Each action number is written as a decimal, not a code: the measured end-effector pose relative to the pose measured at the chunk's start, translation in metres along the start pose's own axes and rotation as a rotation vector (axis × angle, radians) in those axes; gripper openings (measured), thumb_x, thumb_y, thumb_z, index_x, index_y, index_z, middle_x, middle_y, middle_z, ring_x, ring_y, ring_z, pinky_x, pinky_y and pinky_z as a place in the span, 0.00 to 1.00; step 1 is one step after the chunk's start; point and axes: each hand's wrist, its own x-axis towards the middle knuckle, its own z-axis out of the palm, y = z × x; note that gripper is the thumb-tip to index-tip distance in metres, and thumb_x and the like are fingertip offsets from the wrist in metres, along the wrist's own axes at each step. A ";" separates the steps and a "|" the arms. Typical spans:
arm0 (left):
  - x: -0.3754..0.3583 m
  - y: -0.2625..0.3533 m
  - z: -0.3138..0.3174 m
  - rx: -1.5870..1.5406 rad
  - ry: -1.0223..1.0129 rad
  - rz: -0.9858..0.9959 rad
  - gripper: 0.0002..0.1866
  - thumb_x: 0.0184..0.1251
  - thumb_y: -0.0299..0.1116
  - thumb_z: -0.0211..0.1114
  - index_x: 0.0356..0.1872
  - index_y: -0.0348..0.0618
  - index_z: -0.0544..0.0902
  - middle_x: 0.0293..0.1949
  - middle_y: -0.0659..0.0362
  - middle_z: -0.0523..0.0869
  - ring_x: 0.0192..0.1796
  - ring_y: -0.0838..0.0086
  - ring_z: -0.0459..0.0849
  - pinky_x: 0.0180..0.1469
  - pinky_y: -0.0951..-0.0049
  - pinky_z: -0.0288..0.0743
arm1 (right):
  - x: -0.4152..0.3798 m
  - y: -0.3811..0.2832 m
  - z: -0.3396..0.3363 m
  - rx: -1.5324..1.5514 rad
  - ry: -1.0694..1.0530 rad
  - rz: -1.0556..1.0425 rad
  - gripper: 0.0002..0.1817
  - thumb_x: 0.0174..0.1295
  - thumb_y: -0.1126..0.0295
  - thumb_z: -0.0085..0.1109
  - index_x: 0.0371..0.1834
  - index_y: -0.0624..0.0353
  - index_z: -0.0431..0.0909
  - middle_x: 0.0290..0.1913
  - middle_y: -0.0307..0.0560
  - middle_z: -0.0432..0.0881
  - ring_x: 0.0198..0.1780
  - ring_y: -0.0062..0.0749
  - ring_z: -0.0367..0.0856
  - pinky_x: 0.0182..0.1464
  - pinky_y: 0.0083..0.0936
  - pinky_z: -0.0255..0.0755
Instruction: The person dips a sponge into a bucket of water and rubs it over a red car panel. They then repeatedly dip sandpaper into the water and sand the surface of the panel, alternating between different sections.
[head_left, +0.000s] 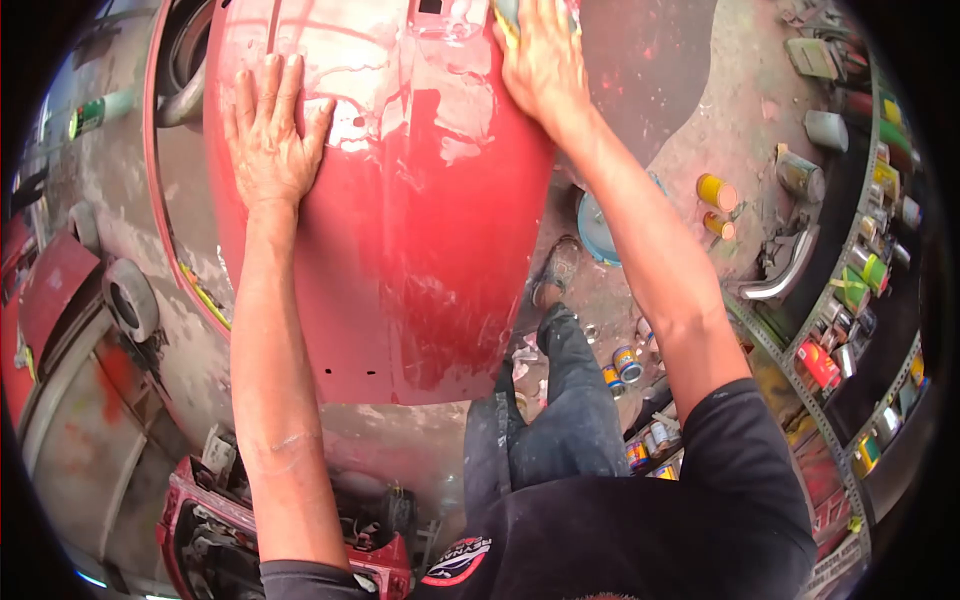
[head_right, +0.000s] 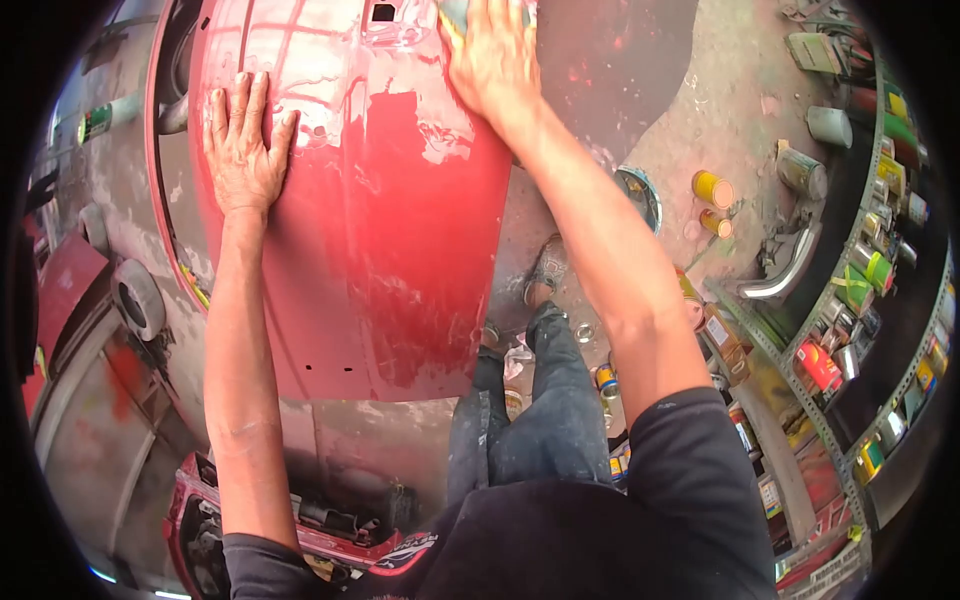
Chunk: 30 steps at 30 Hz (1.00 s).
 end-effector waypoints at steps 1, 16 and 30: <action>0.002 0.000 -0.001 0.000 -0.017 -0.002 0.35 0.77 0.64 0.54 0.81 0.67 0.66 0.82 0.67 0.64 0.84 0.58 0.56 0.83 0.50 0.49 | -0.005 0.000 0.003 0.027 0.037 0.010 0.36 0.77 0.56 0.52 0.77 0.74 0.60 0.80 0.75 0.58 0.81 0.69 0.57 0.77 0.64 0.56; 0.004 0.001 -0.003 -0.021 -0.004 0.008 0.36 0.76 0.63 0.56 0.82 0.68 0.65 0.83 0.67 0.64 0.84 0.57 0.58 0.81 0.45 0.52 | -0.029 0.014 0.018 0.054 0.218 0.017 0.33 0.73 0.61 0.56 0.73 0.75 0.64 0.73 0.76 0.66 0.77 0.70 0.62 0.74 0.62 0.62; 0.002 0.001 -0.005 -0.008 -0.030 -0.002 0.35 0.77 0.62 0.56 0.81 0.67 0.66 0.82 0.66 0.65 0.84 0.56 0.57 0.81 0.43 0.53 | -0.056 0.008 0.018 0.019 0.338 -0.053 0.26 0.76 0.57 0.52 0.64 0.70 0.73 0.67 0.68 0.76 0.70 0.66 0.70 0.68 0.59 0.67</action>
